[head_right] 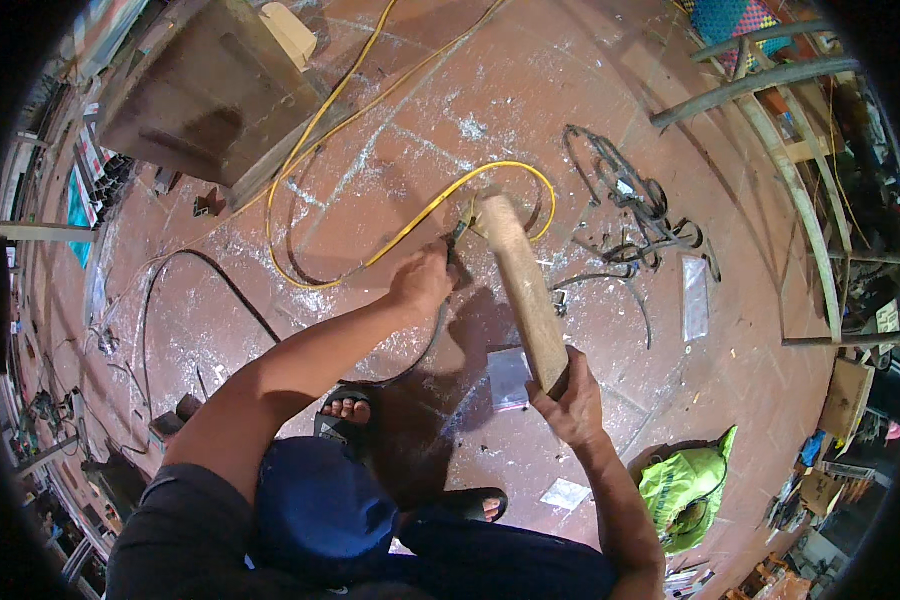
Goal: The person manipulates a small electrical component, likely a switch or connector, using both hands to adjust and examine it. They then use a hammer to tap the component and later handle a long metal frame, possibly for assembly or alignment.
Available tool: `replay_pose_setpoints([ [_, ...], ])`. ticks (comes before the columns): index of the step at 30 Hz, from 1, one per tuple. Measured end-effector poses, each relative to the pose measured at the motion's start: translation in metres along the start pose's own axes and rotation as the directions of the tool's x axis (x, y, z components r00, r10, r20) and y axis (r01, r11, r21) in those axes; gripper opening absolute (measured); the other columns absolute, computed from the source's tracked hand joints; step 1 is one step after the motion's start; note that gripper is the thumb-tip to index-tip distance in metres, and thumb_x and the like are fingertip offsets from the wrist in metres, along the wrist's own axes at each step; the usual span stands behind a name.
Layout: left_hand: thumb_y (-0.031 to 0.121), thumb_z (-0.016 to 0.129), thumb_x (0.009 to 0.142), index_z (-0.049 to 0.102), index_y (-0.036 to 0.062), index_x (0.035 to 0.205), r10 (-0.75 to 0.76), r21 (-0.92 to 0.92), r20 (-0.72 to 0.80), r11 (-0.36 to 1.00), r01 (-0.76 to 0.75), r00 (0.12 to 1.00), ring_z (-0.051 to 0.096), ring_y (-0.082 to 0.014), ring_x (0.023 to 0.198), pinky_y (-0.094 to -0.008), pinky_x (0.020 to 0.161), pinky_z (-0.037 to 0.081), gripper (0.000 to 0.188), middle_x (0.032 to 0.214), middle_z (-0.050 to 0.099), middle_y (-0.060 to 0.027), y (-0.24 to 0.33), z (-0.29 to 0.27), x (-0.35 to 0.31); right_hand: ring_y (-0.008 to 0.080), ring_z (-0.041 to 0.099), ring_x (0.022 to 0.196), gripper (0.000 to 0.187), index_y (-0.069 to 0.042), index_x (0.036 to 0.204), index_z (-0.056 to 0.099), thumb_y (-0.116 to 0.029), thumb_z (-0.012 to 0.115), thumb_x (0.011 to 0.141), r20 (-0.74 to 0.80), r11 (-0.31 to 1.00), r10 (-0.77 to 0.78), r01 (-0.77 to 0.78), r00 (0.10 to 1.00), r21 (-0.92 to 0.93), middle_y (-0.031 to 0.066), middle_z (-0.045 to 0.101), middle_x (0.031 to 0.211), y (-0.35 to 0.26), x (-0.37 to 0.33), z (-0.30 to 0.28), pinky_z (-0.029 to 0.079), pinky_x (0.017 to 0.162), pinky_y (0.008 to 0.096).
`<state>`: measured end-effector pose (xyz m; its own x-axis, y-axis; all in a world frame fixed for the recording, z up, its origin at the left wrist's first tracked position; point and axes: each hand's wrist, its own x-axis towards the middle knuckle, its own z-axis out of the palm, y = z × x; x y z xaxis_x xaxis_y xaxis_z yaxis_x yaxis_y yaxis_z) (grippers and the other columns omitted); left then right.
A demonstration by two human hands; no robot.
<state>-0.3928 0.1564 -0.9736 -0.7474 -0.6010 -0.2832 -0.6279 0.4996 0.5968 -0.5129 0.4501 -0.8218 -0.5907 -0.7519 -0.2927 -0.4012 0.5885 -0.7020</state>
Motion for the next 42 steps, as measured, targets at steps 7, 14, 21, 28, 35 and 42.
replay_pose_setpoints([
  [7,0.020,0.060,0.102,0.059,-0.0008,0.112,-0.021,-0.149,-0.199,0.989,-0.009,0.980,0.069,-0.0450,0.092,-0.0531,0.080,0.053,0.023,0.097,0.069,-0.0258,-0.029,0.002,-0.023,0.0428,0.071,0.083,0.069,-0.002,0.137,0.051,-0.032,0.083,0.084,0.026,0.987,-0.032,0.035,0.999,-0.156,0.0244,0.070,0.097,-0.033,0.037,0.001,0.057,0.074,0.0484],
  [14,0.025,0.055,0.102,0.060,0.0062,0.107,0.038,-0.285,-0.396,0.945,-0.162,0.917,0.066,-0.0345,0.076,-0.0432,0.068,0.053,0.020,0.084,0.062,-0.0195,-0.070,0.062,-0.016,0.0240,0.071,0.092,0.076,0.007,0.140,0.044,-0.024,0.086,0.085,-0.301,0.874,-0.406,0.463,0.863,0.149,0.0211,0.071,0.105,-0.115,0.066,-0.015,0.058,0.082,0.0399],
  [21,0.016,0.060,0.095,0.056,0.0012,0.114,0.189,0.175,-0.345,0.975,-0.135,0.919,0.073,-0.0359,0.077,-0.0487,0.069,0.057,0.024,0.083,0.070,-0.0205,-0.055,0.042,-0.019,0.0516,0.070,0.097,0.076,0.000,0.142,0.044,-0.048,0.075,0.092,0.178,0.891,0.106,-0.014,0.978,-0.454,0.0323,0.070,0.105,0.020,0.095,0.035,0.056,0.082,0.0554],
  [28,0.024,0.061,0.100,0.054,-0.0048,0.113,-0.063,-0.134,-0.122,0.990,0.046,0.991,0.069,-0.0522,0.089,-0.0614,0.078,0.054,0.032,0.091,0.069,-0.0339,-0.025,0.006,-0.022,0.0429,0.075,0.094,0.070,0.004,0.136,0.048,-0.033,0.082,0.087,-0.142,0.970,-0.224,0.207,0.964,-0.124,0.0300,0.071,0.105,-0.092,0.070,-0.007,0.059,0.083,0.0477],
  [35,0.022,0.060,0.101,0.054,-0.0007,0.113,-0.025,-0.187,-0.132,0.982,0.000,0.991,0.070,-0.0513,0.092,-0.0626,0.082,0.053,0.027,0.092,0.071,-0.0305,-0.014,-0.009,-0.025,0.0448,0.074,0.099,0.074,0.001,0.138,0.046,-0.032,0.084,0.084,-0.153,0.954,-0.293,0.300,0.944,0.024,0.0286,0.071,0.107,-0.041,0.068,0.030,0.058,0.087,0.0483],
  [42,0.018,0.061,0.099,0.054,-0.0009,0.114,0.043,-0.107,-0.211,0.992,-0.067,0.977,0.071,-0.0502,0.090,-0.0603,0.079,0.055,0.025,0.091,0.070,-0.0297,-0.027,0.005,-0.017,0.0451,0.073,0.094,0.060,0.001,0.125,0.052,-0.033,0.083,0.086,-0.004,0.986,0.082,-0.081,0.997,-0.143,0.0290,0.073,0.101,-0.014,0.084,0.017,0.057,0.081,0.0505],
])
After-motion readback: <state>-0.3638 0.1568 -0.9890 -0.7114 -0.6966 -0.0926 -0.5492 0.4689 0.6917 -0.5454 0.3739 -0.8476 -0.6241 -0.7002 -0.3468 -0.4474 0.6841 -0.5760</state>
